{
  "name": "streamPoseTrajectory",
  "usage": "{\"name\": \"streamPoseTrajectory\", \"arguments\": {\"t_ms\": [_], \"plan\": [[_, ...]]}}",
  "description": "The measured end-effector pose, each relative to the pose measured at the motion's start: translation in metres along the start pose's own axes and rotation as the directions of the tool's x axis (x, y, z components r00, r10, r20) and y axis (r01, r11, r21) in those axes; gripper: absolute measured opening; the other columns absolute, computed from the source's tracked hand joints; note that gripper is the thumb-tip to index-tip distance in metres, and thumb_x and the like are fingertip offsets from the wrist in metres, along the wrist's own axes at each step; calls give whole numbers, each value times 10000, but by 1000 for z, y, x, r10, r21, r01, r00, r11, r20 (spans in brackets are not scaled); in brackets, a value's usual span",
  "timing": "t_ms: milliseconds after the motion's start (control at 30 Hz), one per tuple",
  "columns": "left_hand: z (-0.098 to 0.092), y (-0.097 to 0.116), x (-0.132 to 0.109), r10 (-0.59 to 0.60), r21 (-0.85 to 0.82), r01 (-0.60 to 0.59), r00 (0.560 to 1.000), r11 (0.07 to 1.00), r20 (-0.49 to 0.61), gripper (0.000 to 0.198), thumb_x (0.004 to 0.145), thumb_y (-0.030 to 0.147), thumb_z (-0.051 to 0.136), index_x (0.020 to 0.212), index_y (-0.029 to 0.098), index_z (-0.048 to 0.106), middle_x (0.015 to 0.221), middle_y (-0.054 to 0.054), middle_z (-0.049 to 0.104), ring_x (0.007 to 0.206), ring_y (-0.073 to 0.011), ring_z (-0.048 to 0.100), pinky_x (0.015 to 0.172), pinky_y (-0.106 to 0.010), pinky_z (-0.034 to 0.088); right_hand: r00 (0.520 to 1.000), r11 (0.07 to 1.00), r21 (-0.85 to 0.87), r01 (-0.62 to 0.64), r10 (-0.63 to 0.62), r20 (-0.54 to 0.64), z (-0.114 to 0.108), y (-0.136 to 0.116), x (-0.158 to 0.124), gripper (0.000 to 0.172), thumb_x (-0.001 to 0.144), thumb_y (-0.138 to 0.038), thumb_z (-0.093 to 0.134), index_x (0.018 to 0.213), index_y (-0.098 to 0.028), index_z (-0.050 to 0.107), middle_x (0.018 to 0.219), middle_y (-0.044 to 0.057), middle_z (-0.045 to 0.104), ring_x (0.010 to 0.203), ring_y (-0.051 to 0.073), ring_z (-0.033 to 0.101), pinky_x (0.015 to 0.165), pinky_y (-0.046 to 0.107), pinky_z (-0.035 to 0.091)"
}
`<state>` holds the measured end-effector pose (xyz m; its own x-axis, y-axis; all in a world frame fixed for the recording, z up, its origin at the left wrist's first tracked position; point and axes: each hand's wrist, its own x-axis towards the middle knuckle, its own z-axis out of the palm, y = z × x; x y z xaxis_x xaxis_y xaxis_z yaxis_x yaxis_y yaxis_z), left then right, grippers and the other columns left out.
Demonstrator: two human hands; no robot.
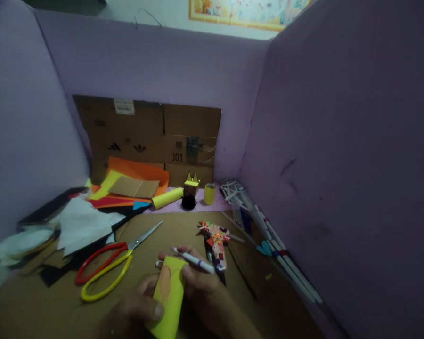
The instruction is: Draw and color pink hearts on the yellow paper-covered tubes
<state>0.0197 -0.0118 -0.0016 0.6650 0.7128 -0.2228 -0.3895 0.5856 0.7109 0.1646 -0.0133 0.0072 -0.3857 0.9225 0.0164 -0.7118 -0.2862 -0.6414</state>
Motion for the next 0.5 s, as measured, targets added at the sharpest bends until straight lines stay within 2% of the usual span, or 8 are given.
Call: {"name": "streamPoseTrajectory", "arguments": {"t_ms": [67, 167, 233, 333, 400, 500], "plan": [[0, 0, 0, -5, 39, 5, 1000, 999, 5, 425, 499, 232, 715, 890, 91, 627, 630, -50, 618, 589, -159, 577, 556, -232, 427, 1000, 1000, -17, 3, -3, -3, -1, 0, 0, 346, 652, -262, 744, 957, -221, 585, 970, 74, 719, 954, 263, 644, 895, 418, 407], [1, -2, 1, 95, 226, -86, 995, 970, -29, 586, 554, 360, 737, 1059, 107, 577, 713, -67, 639, 604, -169, 578, 536, -232, 429, 997, 997, -55, 46, -49, -55, -5, 0, 1, 391, 625, -257, 766, 966, -236, 576, 947, 60, 720, 928, 258, 647, 885, 412, 424], [2, -3, 1, 205, 401, -150, 974, 904, -99, 662, 557, 392, 750, 1135, 143, 543, 828, -76, 654, 687, -198, 594, 575, -240, 448, 994, 994, -78, 73, -79, -76, -8, 1, 1, 420, 605, -253, 785, 962, -249, 564, 961, 48, 716, 922, 247, 648, 885, 396, 428], [0, -5, 1, 319, 612, -132, 925, 780, -207, 626, 562, 347, 748, 1130, 172, 554, 948, -80, 657, 842, -247, 598, 664, -249, 467, 992, 989, -122, 84, -95, -84, -10, 5, 3, 436, 592, -258, 798, 949, -256, 549, 949, 33, 711, 929, 237, 644, 870, 372, 435], [-3, -7, 0, 310, 665, -73, 918, 743, -246, 563, 601, 329, 715, 1122, 185, 561, 929, -72, 663, 846, -246, 598, 654, -245, 469, 992, 985, -153, 82, -96, -87, -10, 6, 4, 425, 602, -265, 793, 947, -254, 544, 913, 29, 709, 931, 238, 641, 840, 362, 449], [-8, -8, -1, 213, 642, 13, 938, 766, -273, 494, 666, 321, 655, 1134, 201, 554, 803, -47, 658, 711, -213, 597, 562, -234, 455, 991, 981, -179, 74, -91, -93, -9, 5, 5, 399, 621, -274, 780, 939, -247, 539, 892, 33, 709, 929, 241, 641, 806, 356, 462]]}}
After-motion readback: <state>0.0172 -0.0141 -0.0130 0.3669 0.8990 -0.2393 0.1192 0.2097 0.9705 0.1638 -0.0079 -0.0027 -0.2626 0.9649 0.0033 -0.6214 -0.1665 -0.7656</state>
